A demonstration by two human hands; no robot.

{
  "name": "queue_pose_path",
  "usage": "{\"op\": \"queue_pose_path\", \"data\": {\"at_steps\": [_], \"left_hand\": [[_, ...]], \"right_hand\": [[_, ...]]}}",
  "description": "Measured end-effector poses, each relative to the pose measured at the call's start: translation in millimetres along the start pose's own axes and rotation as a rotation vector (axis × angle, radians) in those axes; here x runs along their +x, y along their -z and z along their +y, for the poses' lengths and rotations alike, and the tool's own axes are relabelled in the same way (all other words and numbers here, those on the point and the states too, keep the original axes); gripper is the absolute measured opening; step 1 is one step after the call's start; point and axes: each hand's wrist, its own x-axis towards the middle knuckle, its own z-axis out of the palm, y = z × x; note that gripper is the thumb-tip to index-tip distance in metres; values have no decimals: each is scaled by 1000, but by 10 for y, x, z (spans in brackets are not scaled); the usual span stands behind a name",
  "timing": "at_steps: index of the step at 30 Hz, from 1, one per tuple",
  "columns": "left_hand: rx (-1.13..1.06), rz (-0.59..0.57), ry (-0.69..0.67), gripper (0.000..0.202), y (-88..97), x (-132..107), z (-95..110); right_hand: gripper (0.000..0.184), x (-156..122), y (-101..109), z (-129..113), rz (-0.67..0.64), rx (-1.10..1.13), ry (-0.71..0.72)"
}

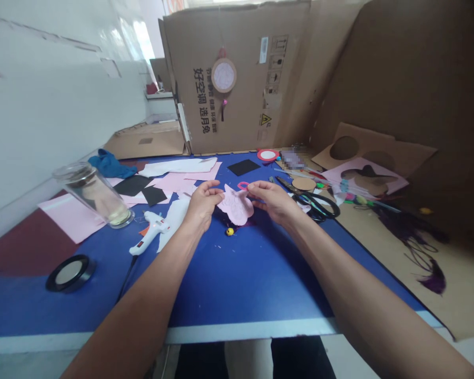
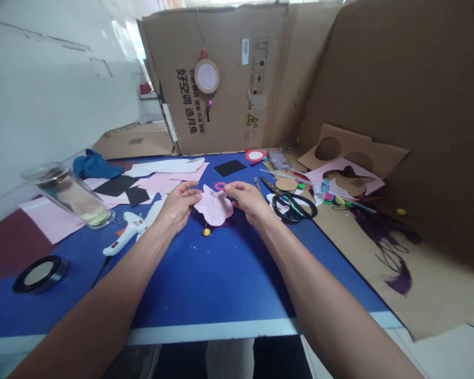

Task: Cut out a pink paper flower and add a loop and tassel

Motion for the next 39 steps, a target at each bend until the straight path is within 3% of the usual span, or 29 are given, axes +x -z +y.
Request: {"op": "queue_pose_path", "data": {"at_steps": [6, 17, 24, 33, 39], "left_hand": [[-90, -29, -9, 45, -33, -33, 48], [-55, -112, 53, 29, -24, -25, -9], [-56, -41, -2, 26, -32, -27, -9], [-86, -48, -34, 25, -43, -19, -13], [20, -156, -43, 29, -54, -83, 26]], "right_hand": [[33, 41, 8, 50, -2, 6, -17], [40, 16, -47, 12, 1, 24, 138], [41, -52, -104, -23, -43, -56, 222], [40, -58, -119, -39, -4, -65, 277], [41, -79, -136, -52, -6, -92, 291]]}}
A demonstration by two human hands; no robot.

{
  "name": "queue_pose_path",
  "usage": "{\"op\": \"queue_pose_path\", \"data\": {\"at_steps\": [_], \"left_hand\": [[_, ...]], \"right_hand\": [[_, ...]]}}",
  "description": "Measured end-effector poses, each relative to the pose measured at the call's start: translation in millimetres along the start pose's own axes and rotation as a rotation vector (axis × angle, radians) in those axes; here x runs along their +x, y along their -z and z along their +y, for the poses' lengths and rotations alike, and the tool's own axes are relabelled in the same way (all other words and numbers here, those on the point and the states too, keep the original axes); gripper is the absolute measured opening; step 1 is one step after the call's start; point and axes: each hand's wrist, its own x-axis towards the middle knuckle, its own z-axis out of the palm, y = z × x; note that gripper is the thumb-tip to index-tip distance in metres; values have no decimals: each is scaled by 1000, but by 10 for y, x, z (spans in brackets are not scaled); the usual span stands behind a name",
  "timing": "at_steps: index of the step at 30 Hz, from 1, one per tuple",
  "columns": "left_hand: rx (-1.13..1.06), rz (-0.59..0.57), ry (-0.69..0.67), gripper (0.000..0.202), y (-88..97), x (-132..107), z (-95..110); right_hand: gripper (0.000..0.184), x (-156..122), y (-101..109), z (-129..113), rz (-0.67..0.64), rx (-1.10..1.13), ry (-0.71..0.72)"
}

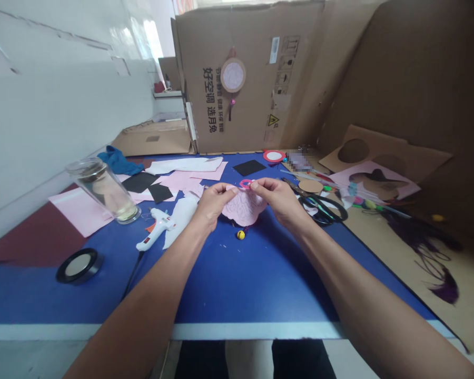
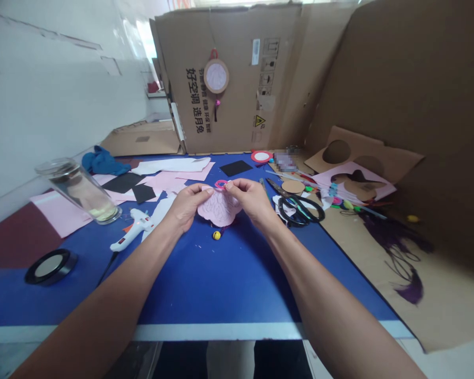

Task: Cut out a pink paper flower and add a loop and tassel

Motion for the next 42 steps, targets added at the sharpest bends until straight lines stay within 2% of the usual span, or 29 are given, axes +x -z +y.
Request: {"op": "queue_pose_path", "data": {"at_steps": [7, 12, 18, 23, 31, 36, 42], "left_hand": [[109, -13, -35, 28, -39, -30, -14], [132, 20, -51, 24, -47, -33, -32], [105, 64, -77, 18, -49, -43, 7], [106, 110, -78, 15, -37, -25, 0], [175, 153, -152, 15, -41, -26, 2], [184, 145, -155, 13, -60, -43, 24], [193, 137, -155, 11, -75, -60, 37]], "right_hand": [[43, -23, -22, -32, -28, -26, -3], [40, -22, -17, -42, -35, -33, -9], [24, -4, 44, -89, 49, 39, 28], [17, -1, 60, -105, 119, 80, 26], [15, -31, 55, -174, 139, 32, 68], [15, -16, 82, -236, 192, 36, 49], [18, 6, 119, -257, 203, 69, 108]]}}
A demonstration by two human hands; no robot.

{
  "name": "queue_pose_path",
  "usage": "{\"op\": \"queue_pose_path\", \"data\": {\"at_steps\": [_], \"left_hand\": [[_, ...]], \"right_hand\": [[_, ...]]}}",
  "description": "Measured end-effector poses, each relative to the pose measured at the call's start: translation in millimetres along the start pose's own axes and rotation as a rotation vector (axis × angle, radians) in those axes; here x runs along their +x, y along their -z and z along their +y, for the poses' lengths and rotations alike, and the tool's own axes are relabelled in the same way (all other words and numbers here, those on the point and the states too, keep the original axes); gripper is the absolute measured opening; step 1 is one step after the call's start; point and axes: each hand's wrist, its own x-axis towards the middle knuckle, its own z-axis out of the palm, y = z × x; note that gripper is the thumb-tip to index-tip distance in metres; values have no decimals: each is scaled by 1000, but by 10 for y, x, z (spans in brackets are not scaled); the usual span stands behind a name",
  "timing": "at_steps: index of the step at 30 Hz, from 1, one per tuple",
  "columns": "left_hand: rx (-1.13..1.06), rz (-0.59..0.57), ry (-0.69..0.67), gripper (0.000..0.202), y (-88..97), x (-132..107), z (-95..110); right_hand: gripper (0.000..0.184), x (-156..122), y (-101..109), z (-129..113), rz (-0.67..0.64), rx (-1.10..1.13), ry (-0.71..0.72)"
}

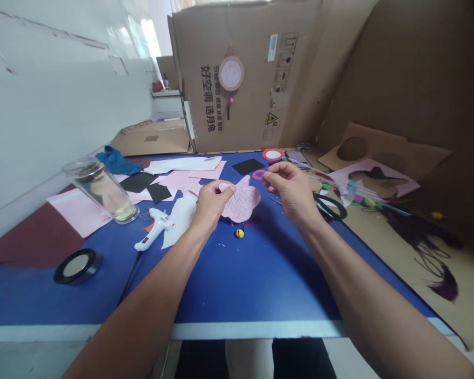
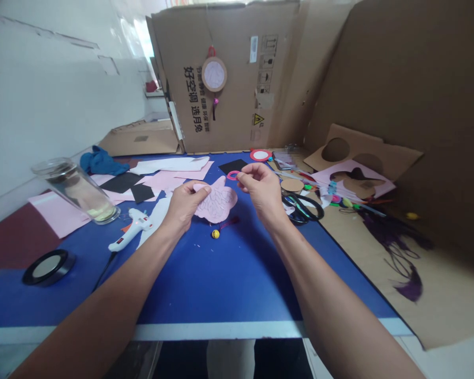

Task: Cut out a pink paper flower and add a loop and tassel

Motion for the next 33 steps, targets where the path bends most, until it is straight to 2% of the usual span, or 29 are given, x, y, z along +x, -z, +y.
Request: {"op": "queue_pose_path", "data": {"at_steps": [7, 17, 24, 28, 33], "left_hand": [[10, -4, -9, 12, -6, -5, 15], [14, -24, -22, 12, -5, -3, -11], [14, -50, -29, 12, -3, -5, 6], [47, -82, -74, 12, -11, -19, 29], [69, -156, -93, 14, -33, -53, 68]], "right_hand": [[14, 11, 35, -12, -18, 6, -8], [29, 20, 32, -18, -107, 109, -38], [27, 77, 106, 25, -25, 19, 17], [17, 52, 113, -23, -4, -99, 97], [12, 16, 72, -87, 19, -291, 287]]}}
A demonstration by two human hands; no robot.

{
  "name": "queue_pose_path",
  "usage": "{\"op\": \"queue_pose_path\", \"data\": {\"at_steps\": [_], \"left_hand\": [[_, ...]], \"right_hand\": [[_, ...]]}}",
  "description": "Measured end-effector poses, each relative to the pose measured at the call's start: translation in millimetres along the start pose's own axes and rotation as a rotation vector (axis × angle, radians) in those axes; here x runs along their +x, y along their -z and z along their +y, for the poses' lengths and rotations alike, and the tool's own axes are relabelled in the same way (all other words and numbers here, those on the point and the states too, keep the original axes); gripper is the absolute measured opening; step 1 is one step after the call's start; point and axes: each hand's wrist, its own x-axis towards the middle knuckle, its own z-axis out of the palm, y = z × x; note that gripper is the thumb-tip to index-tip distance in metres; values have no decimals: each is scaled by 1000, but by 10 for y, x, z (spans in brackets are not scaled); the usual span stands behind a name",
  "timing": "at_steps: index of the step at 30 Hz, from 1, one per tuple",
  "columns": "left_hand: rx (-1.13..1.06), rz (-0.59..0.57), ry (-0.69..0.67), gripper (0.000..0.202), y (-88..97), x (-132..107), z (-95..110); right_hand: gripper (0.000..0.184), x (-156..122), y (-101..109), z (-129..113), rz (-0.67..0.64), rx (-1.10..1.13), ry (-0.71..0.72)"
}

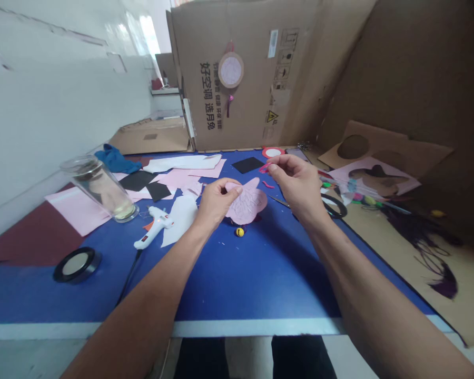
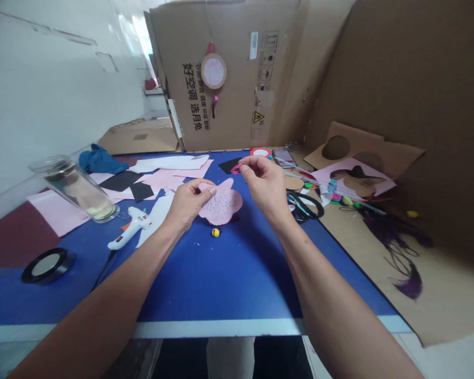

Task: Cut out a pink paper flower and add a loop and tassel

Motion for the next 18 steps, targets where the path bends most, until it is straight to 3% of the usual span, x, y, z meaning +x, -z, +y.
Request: {"op": "queue_pose_path", "data": {"at_steps": [11, 18], "left_hand": [[-7, -107, -37, 17, -63, -32, -25], [5, -110, -23, 19, -78, -43, -14]], "right_hand": [[11, -49, -26, -11, -49, -198, 183], [11, -43, -49, 5, -87, -111, 80]]}}
